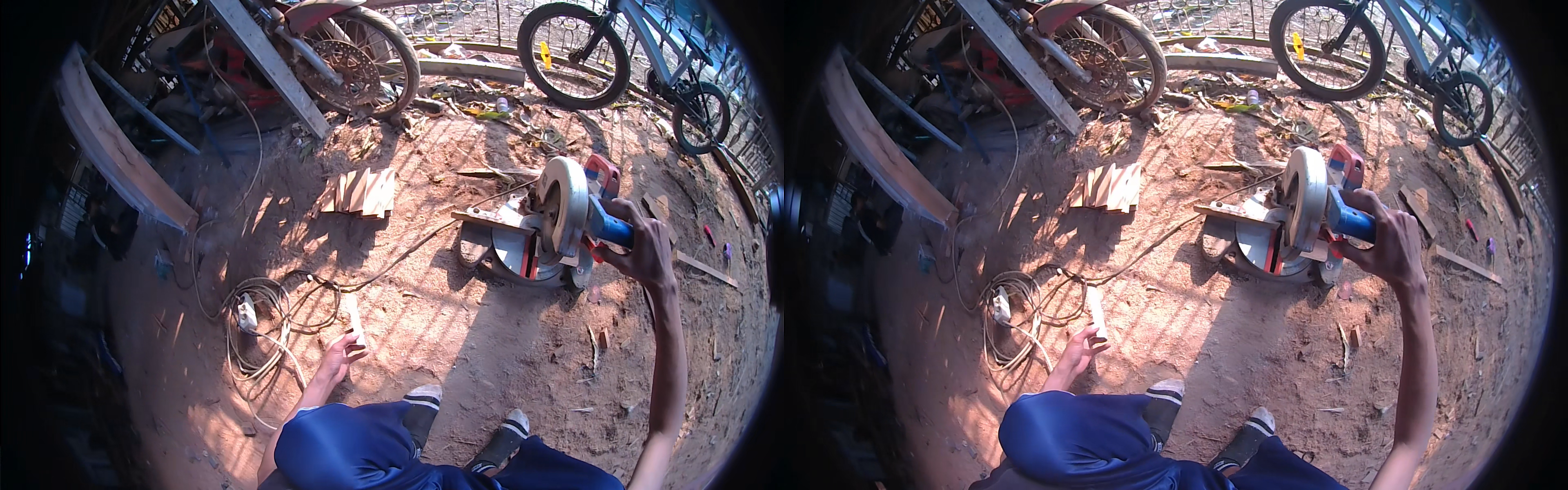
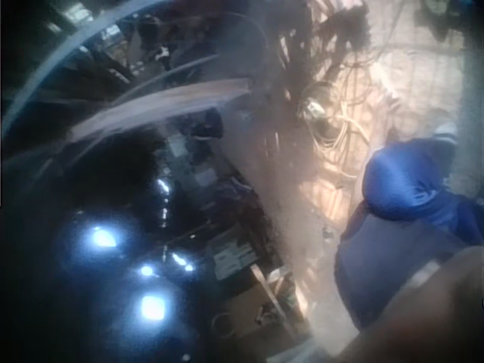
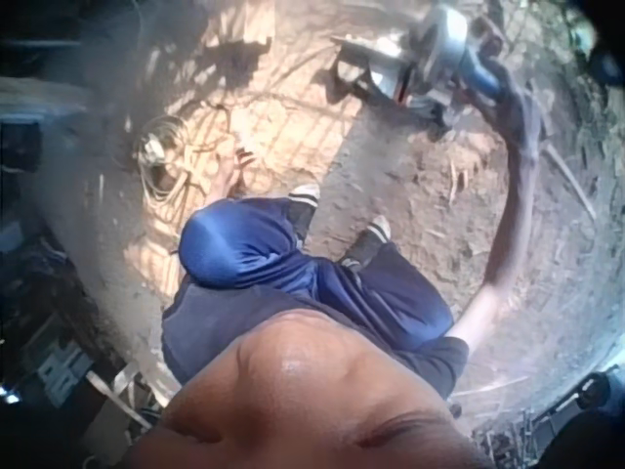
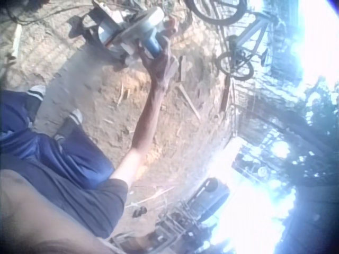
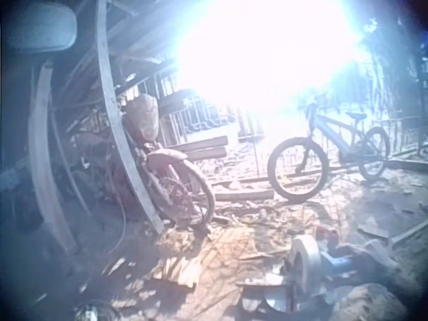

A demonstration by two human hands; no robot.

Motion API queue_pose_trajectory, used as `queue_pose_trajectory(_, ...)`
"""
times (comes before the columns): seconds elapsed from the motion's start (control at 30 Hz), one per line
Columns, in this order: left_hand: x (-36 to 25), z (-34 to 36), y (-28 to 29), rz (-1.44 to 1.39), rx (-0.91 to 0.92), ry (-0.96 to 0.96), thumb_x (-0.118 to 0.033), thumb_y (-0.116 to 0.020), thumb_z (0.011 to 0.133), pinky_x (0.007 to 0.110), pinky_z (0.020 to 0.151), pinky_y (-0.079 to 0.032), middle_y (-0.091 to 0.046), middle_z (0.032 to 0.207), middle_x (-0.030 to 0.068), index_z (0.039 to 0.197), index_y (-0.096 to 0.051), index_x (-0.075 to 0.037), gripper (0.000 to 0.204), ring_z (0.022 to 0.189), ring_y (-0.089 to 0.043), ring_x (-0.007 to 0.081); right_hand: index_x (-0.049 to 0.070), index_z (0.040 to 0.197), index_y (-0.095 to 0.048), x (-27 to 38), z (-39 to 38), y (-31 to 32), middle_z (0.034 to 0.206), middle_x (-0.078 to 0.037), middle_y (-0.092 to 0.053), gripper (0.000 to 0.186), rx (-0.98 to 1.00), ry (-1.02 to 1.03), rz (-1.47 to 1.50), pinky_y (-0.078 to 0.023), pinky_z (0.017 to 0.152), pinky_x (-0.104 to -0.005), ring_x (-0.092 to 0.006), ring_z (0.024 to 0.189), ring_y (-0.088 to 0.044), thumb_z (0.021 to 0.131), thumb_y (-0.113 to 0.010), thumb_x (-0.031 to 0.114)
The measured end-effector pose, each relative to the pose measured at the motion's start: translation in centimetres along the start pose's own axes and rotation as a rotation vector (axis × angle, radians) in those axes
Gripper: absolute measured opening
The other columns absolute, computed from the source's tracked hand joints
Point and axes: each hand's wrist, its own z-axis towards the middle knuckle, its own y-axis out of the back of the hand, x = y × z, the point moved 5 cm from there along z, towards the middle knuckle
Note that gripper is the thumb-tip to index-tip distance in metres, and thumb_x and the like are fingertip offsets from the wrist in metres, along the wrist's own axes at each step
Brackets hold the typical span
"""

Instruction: The person uses a miter saw to cut a small piece of wood, then picks up the cut pieces to check them.

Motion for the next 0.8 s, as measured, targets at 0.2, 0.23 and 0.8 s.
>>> queue_pose_trajectory(0.2, -8.0, 4.4, 1.8, 0.977, -0.414, -0.198, -0.028, -0.079, 0.083, 0.032, 0.061, -0.053, -0.069, 0.082, 0.0088, 0.107, -0.074, -0.001, 0.037, 0.069, -0.063, 0.0139, 0.016, 0.126, -0.064, 0.6, 0.1, 0.2, 0.103, -0.012, -0.077, 0.066, -0.005, -0.004, -0.029, -0.059, 0.08, -0.042, -0.0325, 0.085, -0.076, 0.068, -0.089, 0.032)
queue_pose_trajectory(0.23, -9.9, 5.3, 1.5, 1.014, -0.397, -0.358, -0.032, -0.08, 0.081, 0.032, 0.066, -0.056, -0.074, 0.09, 0.014, 0.113, -0.072, 0.002, 0.048, 0.074, -0.067, 0.0156, 0.016, 0.126, -0.064, 0.6, 0.1, 0.1, 0.103, -0.012, -0.077, 0.066, 0.011, -0.024, -0.027, -0.059, 0.08, -0.0422, -0.0324, 0.086, -0.076, 0.068, -0.089, 0.032)
queue_pose_trajectory(0.8, 3.7, 2.8, -12.4, 1.07, 0.121, -1.145, -0.007, -0.067, 0.089, 0.035, 0.057, -0.049, -0.065, 0.094, 0.0124, 0.119, -0.065, -0.003, 0.03, 0.069, -0.057, 0.0186, 0.009, 0.149, -0.044, -6.3, -5.1, 2.4, 0.111, -0.015, -0.064, 0.079, -0.484, -0.242, 0.119, -0.045, 0.098, -0.047, -0.0293, 0.11, -0.06, 0.097, -0.045, 0.068)
